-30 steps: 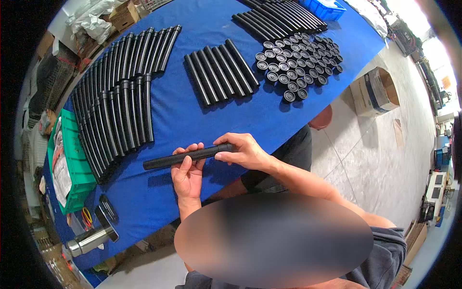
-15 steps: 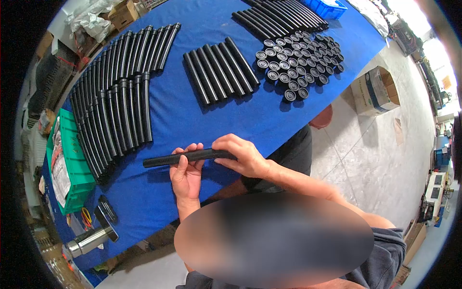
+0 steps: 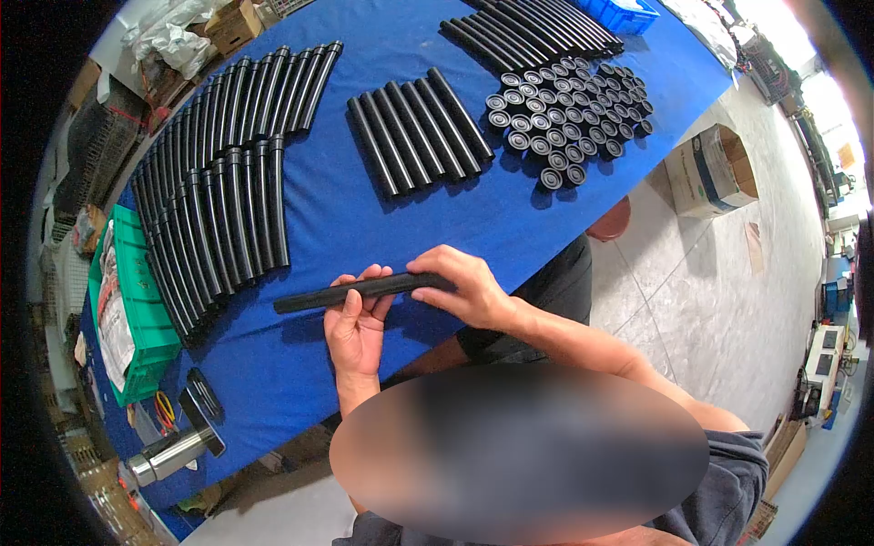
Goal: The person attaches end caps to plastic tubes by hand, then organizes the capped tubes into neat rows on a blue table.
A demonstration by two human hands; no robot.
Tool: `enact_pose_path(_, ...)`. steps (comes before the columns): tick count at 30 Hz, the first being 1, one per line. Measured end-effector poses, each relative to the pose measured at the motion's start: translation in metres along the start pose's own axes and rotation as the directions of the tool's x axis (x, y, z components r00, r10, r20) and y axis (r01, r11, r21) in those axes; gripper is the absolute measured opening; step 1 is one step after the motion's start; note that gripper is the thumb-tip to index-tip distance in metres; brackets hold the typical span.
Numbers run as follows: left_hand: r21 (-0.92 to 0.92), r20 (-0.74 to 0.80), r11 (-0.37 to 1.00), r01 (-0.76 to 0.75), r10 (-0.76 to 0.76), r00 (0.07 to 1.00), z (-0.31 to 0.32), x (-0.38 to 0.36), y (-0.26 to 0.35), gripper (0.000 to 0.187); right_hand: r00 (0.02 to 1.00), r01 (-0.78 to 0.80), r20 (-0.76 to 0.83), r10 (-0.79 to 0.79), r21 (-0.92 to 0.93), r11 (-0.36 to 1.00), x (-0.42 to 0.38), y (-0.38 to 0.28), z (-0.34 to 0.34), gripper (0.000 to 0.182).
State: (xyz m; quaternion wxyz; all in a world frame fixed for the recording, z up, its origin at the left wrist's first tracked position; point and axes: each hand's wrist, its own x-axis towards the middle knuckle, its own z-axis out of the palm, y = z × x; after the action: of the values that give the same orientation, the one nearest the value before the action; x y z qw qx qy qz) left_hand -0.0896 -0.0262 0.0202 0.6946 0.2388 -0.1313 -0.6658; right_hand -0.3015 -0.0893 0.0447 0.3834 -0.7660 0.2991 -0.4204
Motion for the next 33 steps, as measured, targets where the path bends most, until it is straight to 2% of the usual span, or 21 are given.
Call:
enact_pose_path(1,-0.016,0.007,1.000,0.014,-0.014,1.000,-0.001,0.000,0.002,0.022,0.993,0.114,-0.028,-0.115,-0.047,0.992,-0.003,0.000,0.004,0.039)
enact_pose_path(3,-0.037,0.014,0.999,0.012,-0.011,1.000,-0.003,0.000,0.000,0.021,0.990,0.141,-0.012,-0.143,-0.074,0.987,-0.003,-0.001,0.008,0.035)
enact_pose_path(4,-0.039,0.014,0.999,-0.002,0.003,1.000,-0.003,-0.001,-0.001,0.021,0.997,-0.035,0.062,0.036,-0.010,0.999,-0.001,-0.003,0.003,0.035)
enact_pose_path(6,-0.033,0.011,0.999,-0.010,0.011,1.000,-0.002,-0.001,-0.001,0.021,0.902,-0.392,0.231,0.366,0.077,0.917,0.004,-0.008,-0.008,0.036)
enact_pose_path(9,-0.028,0.013,1.000,0.011,-0.010,1.000,0.001,0.000,0.000,0.021,0.958,-0.256,0.144,0.247,0.045,0.966,-0.001,0.001,-0.003,0.040)
enact_pose_path(10,-0.034,0.021,0.999,0.028,-0.027,0.999,0.000,0.000,0.002,0.022,0.997,0.075,0.013,-0.075,-0.018,0.997,-0.004,0.004,0.004,0.042)
enact_pose_path(11,-0.040,0.029,0.998,0.044,-0.043,0.999,0.000,0.001,0.002,0.022,0.987,0.160,0.036,-0.157,-0.092,0.983,-0.008,0.005,0.006,0.043)
enact_pose_path(13,-0.048,0.028,0.999,0.013,-0.012,1.000,-0.003,0.000,0.001,0.021,0.990,0.142,0.025,-0.140,-0.095,0.985,-0.005,0.000,0.007,0.041)
enact_pose_path(15,-0.036,0.017,0.999,-0.002,0.003,1.000,-0.003,-0.001,-0.001,0.021,0.992,-0.094,0.090,0.091,0.028,0.995,-0.001,0.000,0.000,0.038)
enact_pose_path(16,-0.021,0.006,1.000,-0.006,0.006,1.000,-0.001,0.000,-0.001,0.021,0.955,-0.273,0.143,0.260,0.075,0.959,0.002,0.001,-0.004,0.036)
enact_pose_path(17,-0.006,-0.003,1.000,-0.009,0.009,1.000,0.001,0.000,-0.001,0.021,0.920,-0.379,0.175,0.352,0.162,0.911,0.003,0.001,-0.005,0.036)
enact_pose_path(19,-0.015,0.006,1.000,0.021,-0.021,1.000,0.002,-0.001,0.000,0.021,0.990,-0.133,0.053,0.131,0.045,0.990,-0.002,0.004,-0.002,0.037)
enact_pose_path(21,-0.026,0.017,0.999,0.027,-0.027,0.999,0.001,0.001,0.001,0.021,0.993,0.118,-0.006,-0.118,-0.056,0.991,-0.004,0.003,0.004,0.038)
enact_pose_path(22,-0.034,0.019,0.999,0.019,-0.018,1.000,-0.002,0.000,0.001,0.021,0.994,0.107,0.033,-0.105,-0.049,0.993,-0.005,0.001,0.006,0.042)
enact_pose_path(26,-0.020,-0.004,1.000,-0.008,0.008,1.000,-0.004,-0.001,0.000,0.022,0.986,-0.124,0.119,0.118,0.047,0.991,-0.002,0.000,-0.002,0.040)
enact_pose_path(29,-0.024,0.018,0.999,0.034,-0.034,0.999,-0.001,0.001,0.002,0.023,0.986,0.165,0.009,-0.166,-0.127,0.978,-0.009,0.007,0.009,0.043)
enact_pose_path(30,-0.029,0.029,0.999,0.029,-0.029,0.999,-0.001,0.002,0.002,0.023,0.976,0.218,0.045,-0.213,-0.204,0.955,-0.010,0.005,0.010,0.042)
enact_pose_path(33,-0.044,0.036,0.999,0.002,0.000,0.999,-0.007,0.000,0.000,0.023,0.997,0.072,0.029,-0.071,-0.023,0.997,-0.005,0.003,0.008,0.041)
